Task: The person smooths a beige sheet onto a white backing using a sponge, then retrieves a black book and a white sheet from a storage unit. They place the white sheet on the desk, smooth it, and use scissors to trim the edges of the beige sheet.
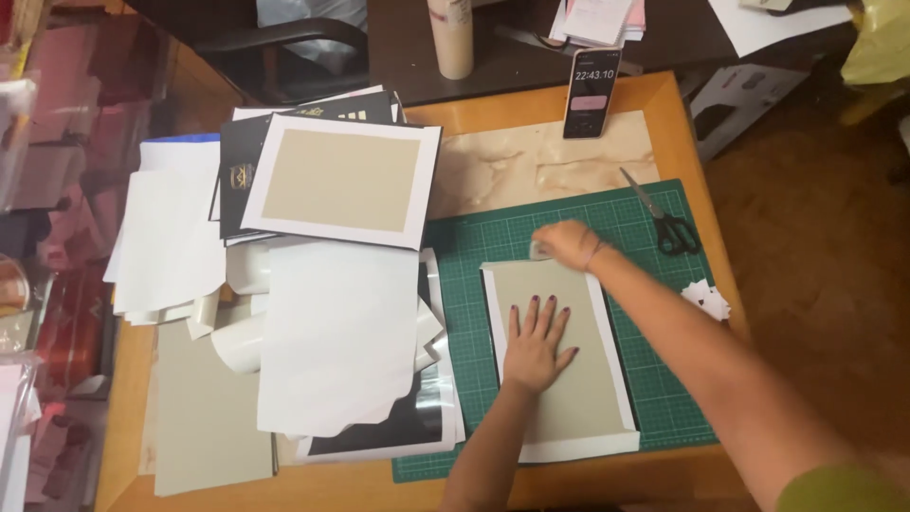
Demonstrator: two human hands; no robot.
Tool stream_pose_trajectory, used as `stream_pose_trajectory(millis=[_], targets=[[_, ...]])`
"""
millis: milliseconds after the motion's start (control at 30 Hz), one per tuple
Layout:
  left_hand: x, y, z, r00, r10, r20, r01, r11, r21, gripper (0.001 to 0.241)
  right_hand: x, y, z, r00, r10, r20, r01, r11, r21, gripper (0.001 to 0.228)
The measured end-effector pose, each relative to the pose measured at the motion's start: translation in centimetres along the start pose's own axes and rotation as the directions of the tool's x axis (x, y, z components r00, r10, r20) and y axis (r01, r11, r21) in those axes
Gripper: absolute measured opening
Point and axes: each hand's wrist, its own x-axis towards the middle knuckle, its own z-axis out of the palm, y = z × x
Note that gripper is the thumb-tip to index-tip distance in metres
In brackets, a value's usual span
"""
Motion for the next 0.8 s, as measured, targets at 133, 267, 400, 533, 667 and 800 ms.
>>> stream_pose_trajectory(millis=[133, 267, 400, 533, 667, 800], targets=[[-0.3, -0.2, 0.2, 1.000, 0.001, -0.023, -0.001, 1.000, -0.019, 0.070, 1.9, -6.4, -0.2, 1.000, -0.020, 0.014, 0.021, 0.999, -0.050, 0.020], [-0.2, -0.8, 2.7, 1.000, 0.008, -0.020, -0.008, 1.000, 0.012, 0.071, 5.3, -11.3, 0.4, 0.999, -0.037, 0.025, 0.037, 0.999, -0.017, 0.016], [0.2, -1.0, 2.4, 1.000, 0.001, -0.025, 0.001, 0.998, 0.068, 0.069, 5.4, -11.8, -0.2, 0.996, -0.076, 0.043, 0.079, 0.994, -0.076, 0.017], [-0.4, -0.3, 0.6, 1.000, 0.003, 0.001, -0.003, 1.000, -0.009, 0.071, 1.2, -7.2, -1.1, 0.998, 0.032, 0.062, -0.030, 0.999, -0.030, 0.012], [-0.2, -0.2, 0.4, 0.999, -0.010, 0.041, 0.009, 1.000, 0.021, 0.072, -1.7, -6.6, -0.6, 0.996, -0.048, -0.072, 0.041, 0.995, -0.092, 0.005], [0.0, -0.4, 0.7, 0.995, -0.031, 0.093, 0.028, 0.999, 0.036, 0.072, -3.4, -6.4, 1.6, 0.950, -0.177, -0.256, 0.124, 0.969, -0.212, 0.007]])
